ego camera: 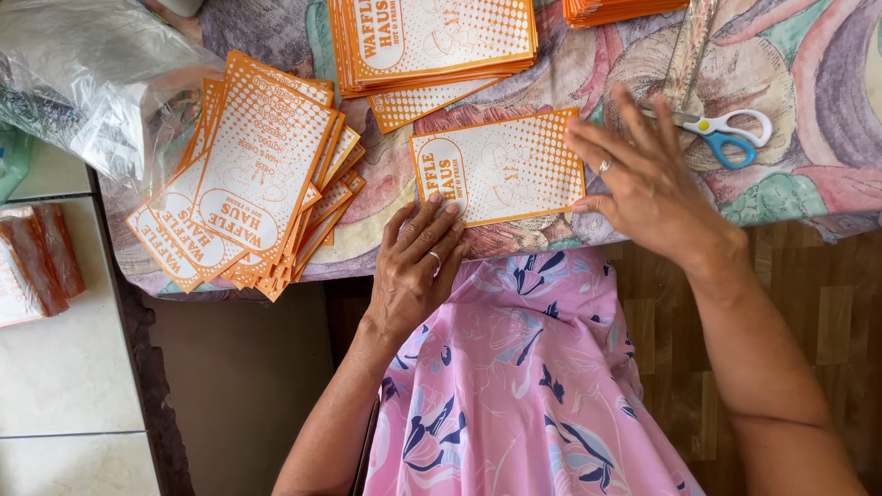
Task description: Applying glue to paper bags, folding them, and stacking them on a table.
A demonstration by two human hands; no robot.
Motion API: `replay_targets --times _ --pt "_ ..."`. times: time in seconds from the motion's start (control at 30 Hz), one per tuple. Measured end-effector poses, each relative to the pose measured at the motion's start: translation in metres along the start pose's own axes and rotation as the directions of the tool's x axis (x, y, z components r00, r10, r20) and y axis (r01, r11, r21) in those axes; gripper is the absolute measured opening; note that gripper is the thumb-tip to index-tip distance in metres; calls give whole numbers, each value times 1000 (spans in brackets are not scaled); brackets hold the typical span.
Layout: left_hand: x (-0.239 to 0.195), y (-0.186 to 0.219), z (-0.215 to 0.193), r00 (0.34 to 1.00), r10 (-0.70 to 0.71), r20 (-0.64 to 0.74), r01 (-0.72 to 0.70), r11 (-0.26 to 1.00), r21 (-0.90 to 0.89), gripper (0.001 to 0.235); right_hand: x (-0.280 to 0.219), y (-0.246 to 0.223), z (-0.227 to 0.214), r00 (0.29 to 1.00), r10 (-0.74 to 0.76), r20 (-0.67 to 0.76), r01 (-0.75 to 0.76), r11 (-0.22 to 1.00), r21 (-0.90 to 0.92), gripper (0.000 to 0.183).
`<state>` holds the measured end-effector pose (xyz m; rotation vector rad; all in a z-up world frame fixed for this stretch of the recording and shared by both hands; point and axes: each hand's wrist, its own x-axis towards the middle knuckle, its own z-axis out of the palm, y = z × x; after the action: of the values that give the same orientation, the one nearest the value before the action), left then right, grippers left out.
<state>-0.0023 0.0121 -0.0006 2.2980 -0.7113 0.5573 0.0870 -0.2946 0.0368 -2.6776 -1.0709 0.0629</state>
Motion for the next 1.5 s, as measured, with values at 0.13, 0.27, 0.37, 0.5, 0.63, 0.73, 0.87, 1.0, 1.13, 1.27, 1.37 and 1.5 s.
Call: replay_targets --times 0.13,0.27,0.37,0.5,0.63,0.73,0.87,1.0,1.13,1.27,1.37,1.5 --pt "18 13 10 995 -51 -85 56 996 65 16 9 8 -12 998 7 64 -8 1000 15 110" --pt "47 21 49 979 -111 -173 130 986 106 17 7 12 -10 996 1 90 3 999 -45 104" --pt "80 29 99 984 -166 -71 174 979 110 27 10 8 -10 997 -17 76 23 996 -82 99" --pt "107 38 153 938 -343 -41 337 880 334 36 11 4 -14 997 0 80 9 993 -120 94" --pt "94 33 152 934 -354 -49 349 873 341 40 9 8 -10 994 10 109 5 992 -129 92" --pt "80 18 134 923 -377 70 340 889 306 73 11 9 -13 996 3 90 8 993 -120 97" --pt "52 -8 85 923 -383 -32 378 889 260 55 8 9 -12 996 -3 91 13 994 -104 99" --pt "28 -32 49 870 -484 -98 487 810 328 41 10 12 -13 995 -3 102 9 998 -61 101" --pt "21 -36 38 879 -477 11 408 764 500 51 10 17 -12 991 13 131 -9 999 -32 102" --pt "28 -37 29 915 -402 39 300 743 598 48 11 25 -9 976 38 216 -38 999 -8 114" --pt "38 -17 24 884 -466 -15 402 746 531 48 19 24 -19 965 67 254 -80 996 39 122" --pt "35 12 42 944 -327 53 292 897 332 78 52 10 -30 963 239 127 -255 957 135 85"
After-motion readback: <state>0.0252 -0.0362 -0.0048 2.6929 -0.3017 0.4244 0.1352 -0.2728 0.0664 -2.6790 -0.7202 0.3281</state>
